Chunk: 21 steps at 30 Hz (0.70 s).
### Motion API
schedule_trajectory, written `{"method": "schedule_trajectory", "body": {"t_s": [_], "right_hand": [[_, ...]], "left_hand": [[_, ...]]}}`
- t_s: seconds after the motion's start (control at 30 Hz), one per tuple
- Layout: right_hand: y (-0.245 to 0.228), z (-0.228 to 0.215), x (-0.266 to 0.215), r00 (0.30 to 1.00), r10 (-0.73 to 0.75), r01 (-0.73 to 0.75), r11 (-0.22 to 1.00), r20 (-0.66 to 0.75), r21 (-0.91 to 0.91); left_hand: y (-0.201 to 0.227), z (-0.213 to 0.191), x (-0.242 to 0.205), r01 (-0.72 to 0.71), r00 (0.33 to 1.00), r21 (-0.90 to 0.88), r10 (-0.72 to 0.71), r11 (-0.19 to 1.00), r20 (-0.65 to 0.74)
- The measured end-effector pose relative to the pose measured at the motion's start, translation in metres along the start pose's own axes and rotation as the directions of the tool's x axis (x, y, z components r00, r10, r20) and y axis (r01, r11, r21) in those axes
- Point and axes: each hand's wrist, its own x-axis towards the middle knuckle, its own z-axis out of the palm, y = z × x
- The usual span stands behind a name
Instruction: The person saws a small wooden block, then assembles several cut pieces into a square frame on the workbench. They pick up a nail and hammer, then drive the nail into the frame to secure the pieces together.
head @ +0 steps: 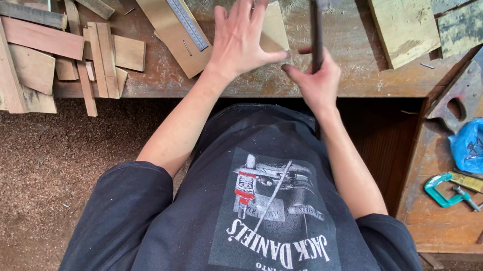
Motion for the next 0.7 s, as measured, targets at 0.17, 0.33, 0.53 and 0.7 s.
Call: {"method": "schedule_trajectory", "body": {"t_s": [0.17, 0.33, 0.53, 0.7], "right_hand": [[0.017, 0.027, 0.015, 0.999, -0.005, 0.009, 0.997, 0.050, -0.079], [0.030, 0.049, 0.023, 0.993, -0.114, 0.114, 0.981, 0.009, -0.158], [0.042, 0.053, 0.021, 0.983, -0.173, 0.160, 0.972, -0.064, -0.170], [0.046, 0.052, 0.020, 0.980, -0.181, 0.169, 0.976, -0.083, -0.136]], "left_hand": [[0.014, -0.001, 0.020, 0.019, 0.995, 0.282, -0.046, 0.959, 0.089], [0.015, 0.015, 0.019, 0.084, 0.979, 0.314, -0.137, 0.946, 0.150], [0.001, 0.039, 0.010, 0.014, 0.989, 0.291, 0.029, 0.957, -0.142], [0.002, 0.042, 0.012, 0.071, 0.997, 0.259, -0.074, 0.963, 0.000]]}}
